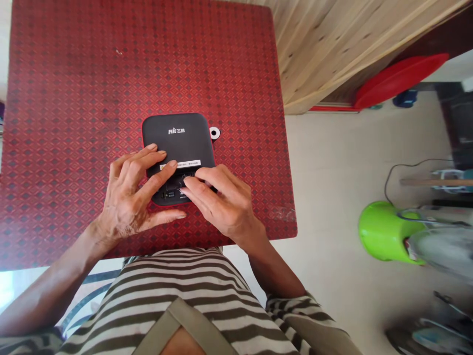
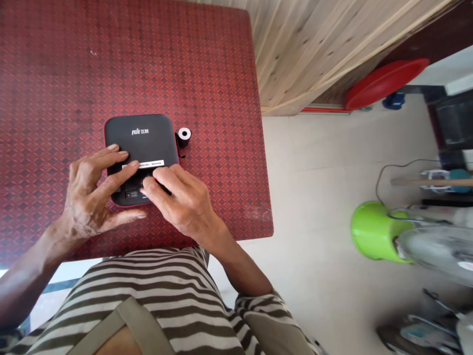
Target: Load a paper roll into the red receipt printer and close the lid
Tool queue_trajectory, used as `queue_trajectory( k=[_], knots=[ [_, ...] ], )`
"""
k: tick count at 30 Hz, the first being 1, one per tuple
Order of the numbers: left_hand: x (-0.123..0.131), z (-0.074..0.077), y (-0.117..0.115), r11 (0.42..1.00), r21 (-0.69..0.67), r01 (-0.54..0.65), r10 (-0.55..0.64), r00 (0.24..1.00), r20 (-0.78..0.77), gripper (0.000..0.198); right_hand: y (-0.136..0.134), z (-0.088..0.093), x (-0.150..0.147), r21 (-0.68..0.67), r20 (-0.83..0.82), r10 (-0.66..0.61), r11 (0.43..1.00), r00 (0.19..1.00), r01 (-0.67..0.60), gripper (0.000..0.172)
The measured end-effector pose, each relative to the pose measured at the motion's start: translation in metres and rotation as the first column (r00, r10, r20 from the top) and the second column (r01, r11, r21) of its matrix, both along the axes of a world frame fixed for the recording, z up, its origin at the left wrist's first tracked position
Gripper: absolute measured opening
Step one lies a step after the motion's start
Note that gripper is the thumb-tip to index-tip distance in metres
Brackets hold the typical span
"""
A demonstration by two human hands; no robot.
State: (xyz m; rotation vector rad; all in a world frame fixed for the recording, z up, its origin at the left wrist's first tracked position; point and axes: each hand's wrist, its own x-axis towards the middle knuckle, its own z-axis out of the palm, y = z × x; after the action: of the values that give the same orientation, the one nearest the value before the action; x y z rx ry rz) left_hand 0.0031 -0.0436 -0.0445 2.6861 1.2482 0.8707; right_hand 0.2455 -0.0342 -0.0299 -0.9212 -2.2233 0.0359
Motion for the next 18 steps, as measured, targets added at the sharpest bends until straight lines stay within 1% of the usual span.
queue_trajectory(
  k=[4,6,8,10,11,12,14,16,18],
  knots=[
    [0.000,-0.003,0.001,1.000,0.021,-0.006,0.006,1.000,-0.002,0.090,-0.002,0.001,0.001,-0.046,-0.044,0.009,0.999,0.999,-0.011,0.009],
    [0.001,-0.007,0.002,0.999,0.032,-0.009,0.008,0.999,0.032,0.089,-0.005,0.005,0.002,-0.084,-0.081,0.005,0.996,0.997,-0.012,0.016],
    [0.002,-0.013,0.000,1.000,0.027,-0.006,0.004,0.997,0.074,0.087,-0.009,0.007,0.006,-0.145,-0.147,-0.058,0.989,0.987,0.037,0.022],
    [0.002,-0.018,-0.006,0.999,0.032,-0.024,0.020,0.990,0.138,0.082,-0.013,0.002,0.013,-0.238,-0.236,-0.200,0.961,0.951,0.143,0.016],
    [0.002,-0.020,-0.011,0.997,0.051,-0.052,0.042,0.983,0.176,0.080,-0.014,-0.004,0.018,-0.295,-0.270,-0.284,0.934,0.920,0.201,0.011],
    [0.002,-0.023,-0.017,0.993,0.073,-0.094,0.077,0.974,0.213,0.077,-0.015,-0.013,0.023,-0.350,-0.288,-0.357,0.903,0.888,0.250,0.012],
    [0.001,-0.028,-0.028,0.976,0.117,-0.185,0.149,0.954,0.260,0.070,-0.015,-0.036,0.032,-0.449,-0.279,-0.450,0.842,0.848,0.299,0.025],
    [-0.002,-0.034,-0.037,0.957,0.156,-0.244,0.206,0.953,0.222,0.061,-0.015,-0.060,0.037,-0.514,-0.214,-0.462,0.802,0.860,0.303,0.029],
    [-0.005,-0.039,-0.041,0.939,0.224,-0.262,0.232,0.961,0.149,0.053,-0.013,-0.079,0.037,-0.524,-0.126,-0.450,0.787,0.884,0.325,0.028]
  ],
)
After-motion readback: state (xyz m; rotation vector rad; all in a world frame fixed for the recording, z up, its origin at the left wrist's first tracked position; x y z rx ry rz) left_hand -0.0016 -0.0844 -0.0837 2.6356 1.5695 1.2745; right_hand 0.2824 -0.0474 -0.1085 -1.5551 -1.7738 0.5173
